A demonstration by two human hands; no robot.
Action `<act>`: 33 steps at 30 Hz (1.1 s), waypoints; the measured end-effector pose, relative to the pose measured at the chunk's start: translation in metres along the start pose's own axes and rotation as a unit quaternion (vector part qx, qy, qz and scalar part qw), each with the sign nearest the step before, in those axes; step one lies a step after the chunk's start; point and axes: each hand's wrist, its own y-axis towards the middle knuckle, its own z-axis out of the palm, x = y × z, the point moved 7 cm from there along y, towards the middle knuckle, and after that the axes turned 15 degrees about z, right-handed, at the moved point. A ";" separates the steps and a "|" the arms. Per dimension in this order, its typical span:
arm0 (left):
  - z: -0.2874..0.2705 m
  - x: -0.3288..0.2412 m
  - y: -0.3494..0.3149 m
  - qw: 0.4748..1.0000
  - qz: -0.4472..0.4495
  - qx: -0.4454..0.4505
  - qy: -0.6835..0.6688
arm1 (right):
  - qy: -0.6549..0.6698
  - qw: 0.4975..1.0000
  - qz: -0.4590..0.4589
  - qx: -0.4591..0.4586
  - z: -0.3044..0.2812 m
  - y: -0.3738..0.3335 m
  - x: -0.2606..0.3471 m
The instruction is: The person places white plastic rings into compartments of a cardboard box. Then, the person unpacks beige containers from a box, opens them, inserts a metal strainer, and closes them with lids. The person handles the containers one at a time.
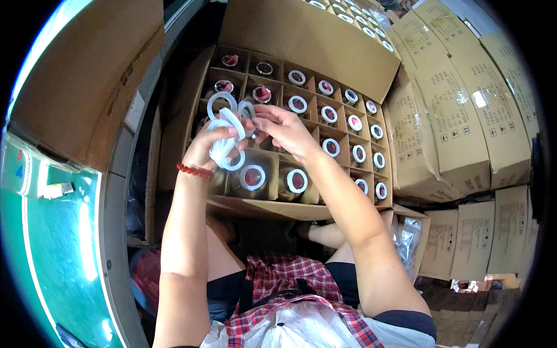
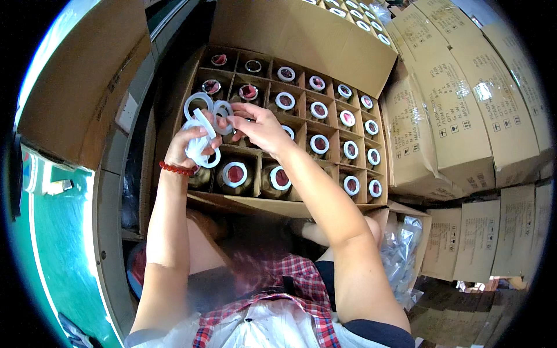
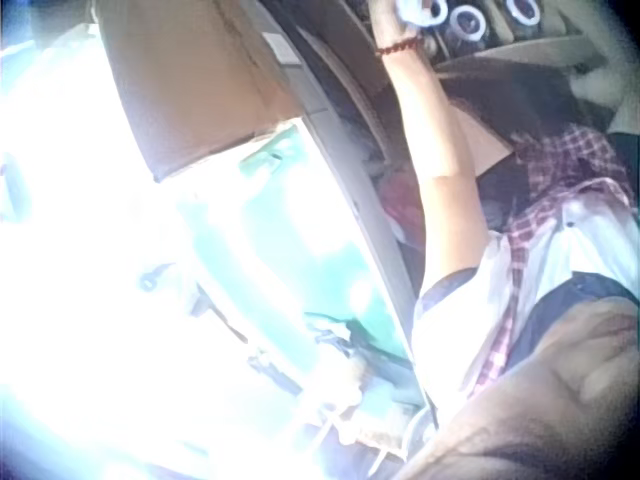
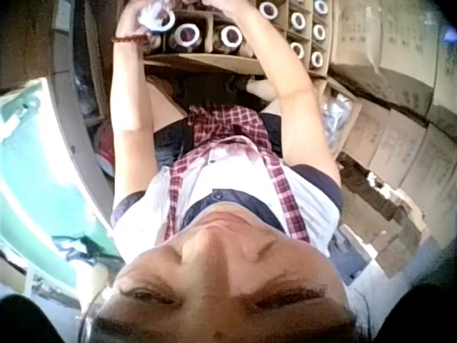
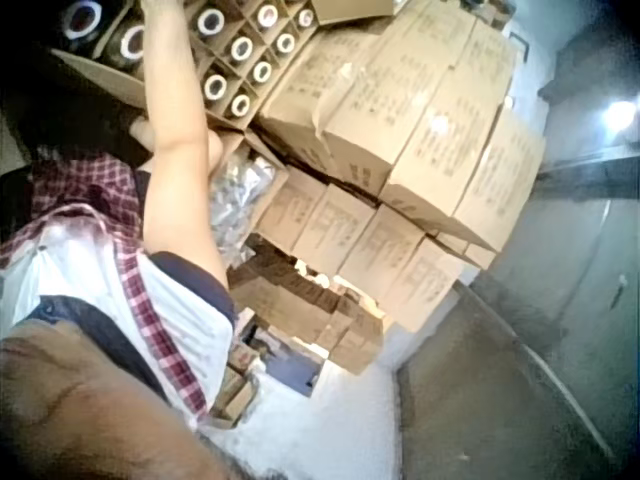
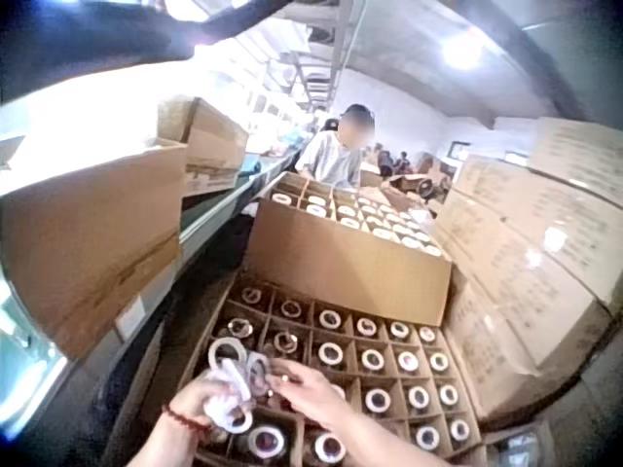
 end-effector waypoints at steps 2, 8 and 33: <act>0.005 -0.001 0.000 1.000 -0.004 -0.017 0.015 | 0.033 0.998 -0.026 -0.048 -0.010 0.003 0.000; -0.035 0.000 0.000 0.964 -0.026 -0.211 0.158 | 0.117 0.982 -0.052 -0.136 -0.047 0.036 -0.017; -0.038 -0.007 0.005 0.968 0.024 -0.235 0.083 | -0.583 0.732 -0.273 -0.221 0.009 0.012 -0.032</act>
